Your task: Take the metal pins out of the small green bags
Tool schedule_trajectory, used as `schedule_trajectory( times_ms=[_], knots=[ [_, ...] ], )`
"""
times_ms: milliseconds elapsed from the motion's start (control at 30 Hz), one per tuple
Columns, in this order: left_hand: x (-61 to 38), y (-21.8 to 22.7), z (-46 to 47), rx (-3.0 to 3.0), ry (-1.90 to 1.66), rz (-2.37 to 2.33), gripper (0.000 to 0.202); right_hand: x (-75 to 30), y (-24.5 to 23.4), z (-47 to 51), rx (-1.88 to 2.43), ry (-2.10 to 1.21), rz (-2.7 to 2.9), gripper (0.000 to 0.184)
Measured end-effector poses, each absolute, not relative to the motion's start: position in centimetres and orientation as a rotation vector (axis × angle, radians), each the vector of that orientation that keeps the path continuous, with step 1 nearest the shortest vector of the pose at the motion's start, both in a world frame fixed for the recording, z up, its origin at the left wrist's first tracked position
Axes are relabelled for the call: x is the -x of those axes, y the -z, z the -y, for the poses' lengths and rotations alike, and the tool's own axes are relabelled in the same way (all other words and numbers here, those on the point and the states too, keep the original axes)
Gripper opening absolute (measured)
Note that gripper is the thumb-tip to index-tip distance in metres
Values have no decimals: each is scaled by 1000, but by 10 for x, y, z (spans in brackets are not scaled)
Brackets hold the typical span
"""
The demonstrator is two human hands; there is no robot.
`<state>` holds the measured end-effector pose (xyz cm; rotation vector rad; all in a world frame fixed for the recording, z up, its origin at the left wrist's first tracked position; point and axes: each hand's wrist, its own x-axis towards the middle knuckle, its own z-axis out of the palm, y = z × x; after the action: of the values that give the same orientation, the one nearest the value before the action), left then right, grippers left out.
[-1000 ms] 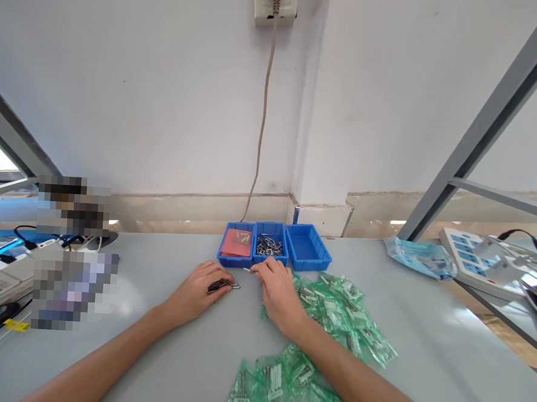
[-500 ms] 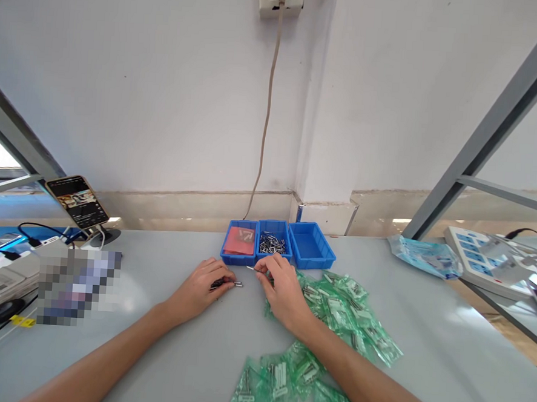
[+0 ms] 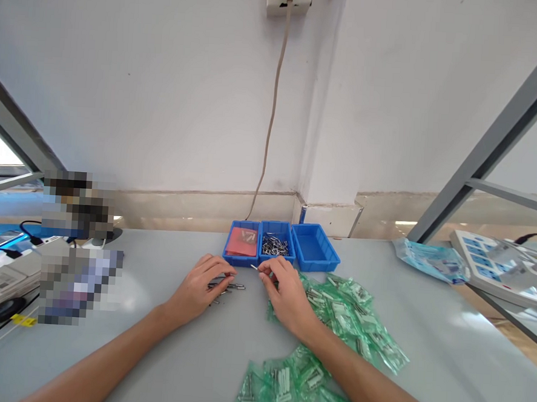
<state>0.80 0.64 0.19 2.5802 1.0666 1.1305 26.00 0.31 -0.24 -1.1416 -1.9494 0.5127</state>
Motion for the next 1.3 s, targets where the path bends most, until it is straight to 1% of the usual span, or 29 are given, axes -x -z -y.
schedule_trajectory(
  times_ms=[400,600,833,1300],
  knots=[
    [-8,-5,-5,-2563,-1143,-1078,21,-262,6,-5,1154,-494,1915,14],
    [-7,-2,-7,-2578,-1205,-1045,18,-263,7,-5,1157,-497,1912,13],
    [-6,-1,-8,-2579,-1216,-1079,22,-263,6,-4,1164,-482,1917,14],
    [-7,1,-9,-2561,-1189,-1098,16,-263,6,-4,1164,-518,1917,12]
  ],
)
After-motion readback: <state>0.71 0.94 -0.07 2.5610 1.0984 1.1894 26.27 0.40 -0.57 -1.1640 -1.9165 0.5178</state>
